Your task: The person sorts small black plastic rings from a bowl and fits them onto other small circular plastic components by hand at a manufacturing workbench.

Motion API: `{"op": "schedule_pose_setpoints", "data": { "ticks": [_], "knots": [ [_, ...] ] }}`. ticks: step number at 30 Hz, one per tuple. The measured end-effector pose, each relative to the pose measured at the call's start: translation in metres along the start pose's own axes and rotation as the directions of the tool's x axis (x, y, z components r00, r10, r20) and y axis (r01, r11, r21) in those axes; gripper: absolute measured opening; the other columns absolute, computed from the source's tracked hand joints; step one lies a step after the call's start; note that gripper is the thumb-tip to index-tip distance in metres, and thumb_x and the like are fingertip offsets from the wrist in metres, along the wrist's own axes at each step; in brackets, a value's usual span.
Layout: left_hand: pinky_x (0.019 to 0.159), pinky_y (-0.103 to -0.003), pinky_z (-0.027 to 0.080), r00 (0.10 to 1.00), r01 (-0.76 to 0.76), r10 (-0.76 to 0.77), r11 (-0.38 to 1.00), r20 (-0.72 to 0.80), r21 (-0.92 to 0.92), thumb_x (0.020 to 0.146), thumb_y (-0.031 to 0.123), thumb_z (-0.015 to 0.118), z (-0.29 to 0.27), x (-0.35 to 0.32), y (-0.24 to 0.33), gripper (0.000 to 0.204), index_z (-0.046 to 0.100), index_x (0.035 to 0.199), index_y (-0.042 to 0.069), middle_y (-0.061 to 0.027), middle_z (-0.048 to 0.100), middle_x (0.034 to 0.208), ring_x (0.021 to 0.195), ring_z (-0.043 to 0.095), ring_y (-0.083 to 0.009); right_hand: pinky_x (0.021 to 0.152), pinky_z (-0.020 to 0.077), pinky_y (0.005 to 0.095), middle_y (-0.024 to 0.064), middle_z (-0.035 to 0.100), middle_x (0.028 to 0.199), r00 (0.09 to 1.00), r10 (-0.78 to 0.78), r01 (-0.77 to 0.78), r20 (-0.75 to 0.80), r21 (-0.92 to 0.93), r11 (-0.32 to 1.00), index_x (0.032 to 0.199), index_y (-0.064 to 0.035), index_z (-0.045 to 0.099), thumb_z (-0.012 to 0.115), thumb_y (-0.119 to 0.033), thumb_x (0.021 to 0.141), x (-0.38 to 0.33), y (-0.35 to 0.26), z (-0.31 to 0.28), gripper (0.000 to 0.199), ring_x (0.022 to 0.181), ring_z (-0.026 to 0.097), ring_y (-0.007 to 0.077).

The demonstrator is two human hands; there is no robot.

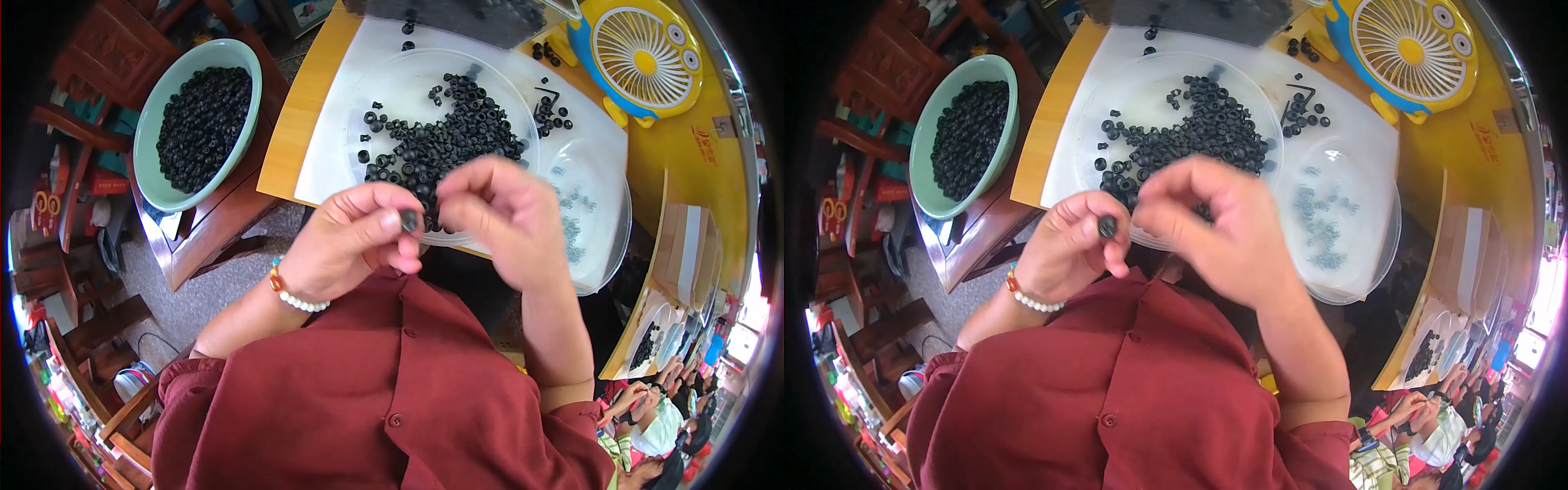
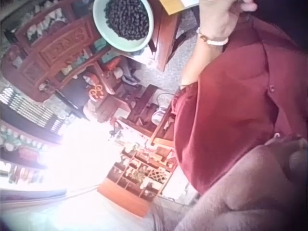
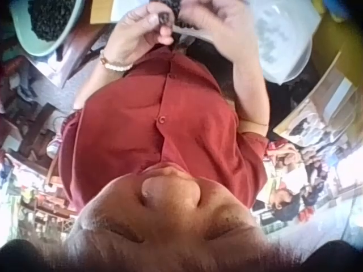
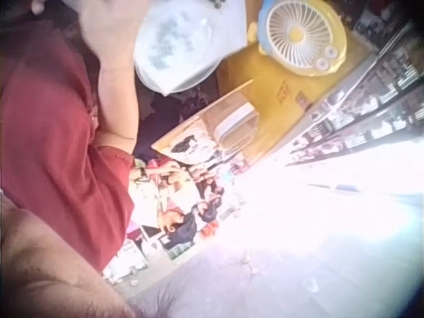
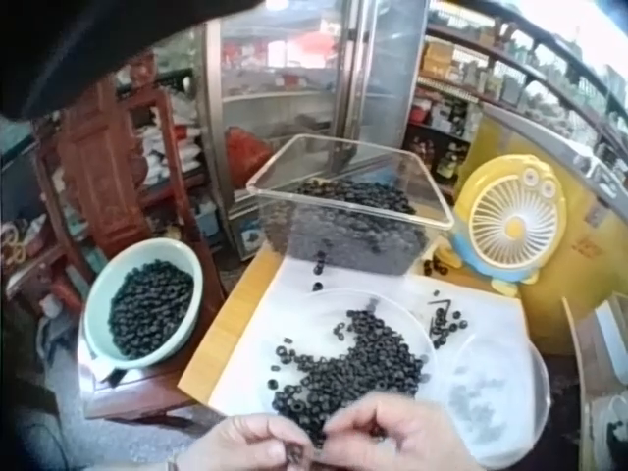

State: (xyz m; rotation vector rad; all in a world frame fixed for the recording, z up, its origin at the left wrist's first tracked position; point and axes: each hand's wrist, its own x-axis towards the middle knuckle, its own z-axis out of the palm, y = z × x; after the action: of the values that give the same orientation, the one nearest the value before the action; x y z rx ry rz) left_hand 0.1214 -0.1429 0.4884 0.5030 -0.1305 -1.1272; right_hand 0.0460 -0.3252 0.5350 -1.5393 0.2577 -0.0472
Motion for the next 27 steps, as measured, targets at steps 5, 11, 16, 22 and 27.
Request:
{"op": "schedule_pose_setpoints", "data": {
  "ticks": [5,11,16,22,27],
  "knots": [
    [0.072,-0.03,0.057,0.995,-0.076,0.069,0.992,-0.068,-0.101,0.092,0.014,0.053,-0.013,0.001,0.015,0.02,0.056,0.108,0.003,-0.0094,0.06,0.095,0.077,0.062,-0.0142,0.066,0.0484,0.0283,0.0105,0.066,0.078,0.92,-0.385,0.214,-0.075,-0.726,0.653,0.089,-0.0001,0.064,0.059,-0.007,0.081,0.077,0.018,-0.019,0.011,0.07,0.063,0.0177],
    [0.07,-0.027,0.054,0.989,-0.103,0.094,0.992,-0.111,-0.077,0.093,0.018,0.051,-0.012,0.001,0.024,0.019,0.048,0.105,0.004,-0.0071,0.049,0.096,0.079,0.053,-0.0118,0.07,0.0491,0.0412,0.0184,0.064,0.086,0.971,-0.232,0.11,0.059,-0.971,0.212,0.093,0.0002,0.062,0.053,-0.005,0.078,0.118,0.035,-0.016,0.019,0.082,0.061,0.035],
    [0.073,-0.029,0.057,0.987,-0.093,0.069,0.982,-0.144,-0.166,0.092,0.015,0.053,-0.011,0.003,0.022,0.025,0.055,0.112,0.001,-0.0076,0.061,0.094,0.079,0.061,-0.0129,0.067,0.0483,0.0324,0.0123,0.064,0.076,0.933,-0.359,0.132,-0.036,-0.891,0.434,0.097,-0.0039,0.063,0.057,-0.004,0.077,0.103,0.024,-0.017,0.021,0.073,0.063,0.0239],
    [0.069,-0.027,0.054,0.985,0.015,-0.04,0.989,-0.168,-0.147,0.091,0.016,0.054,0.004,0.009,0.011,0.027,0.054,0.114,0.001,-0.0085,0.057,0.096,0.079,0.057,-0.0131,0.065,0.0469,0.0226,0.006,0.064,0.08,0.988,0.031,-0.067,-0.154,-0.234,0.97,0.099,0.0027,0.063,0.064,-0.004,0.077,0.037,-0.005,-0.029,0.023,0.068,0.058,0.0092],
    [0.071,-0.027,0.058,0.988,0.094,-0.118,0.969,-0.098,-0.228,0.09,0.011,0.055,0.013,0.011,0.0,0.023,0.058,0.11,0.0,-0.0102,0.065,0.091,0.075,0.066,-0.0151,0.067,0.0455,0.0193,0.004,0.063,0.084,0.995,0.022,-0.004,-0.101,0.177,0.984,0.101,0.004,0.062,0.062,0.003,0.08,-0.011,-0.01,-0.009,0.02,0.075,0.057,0.0071]
  ]
}}
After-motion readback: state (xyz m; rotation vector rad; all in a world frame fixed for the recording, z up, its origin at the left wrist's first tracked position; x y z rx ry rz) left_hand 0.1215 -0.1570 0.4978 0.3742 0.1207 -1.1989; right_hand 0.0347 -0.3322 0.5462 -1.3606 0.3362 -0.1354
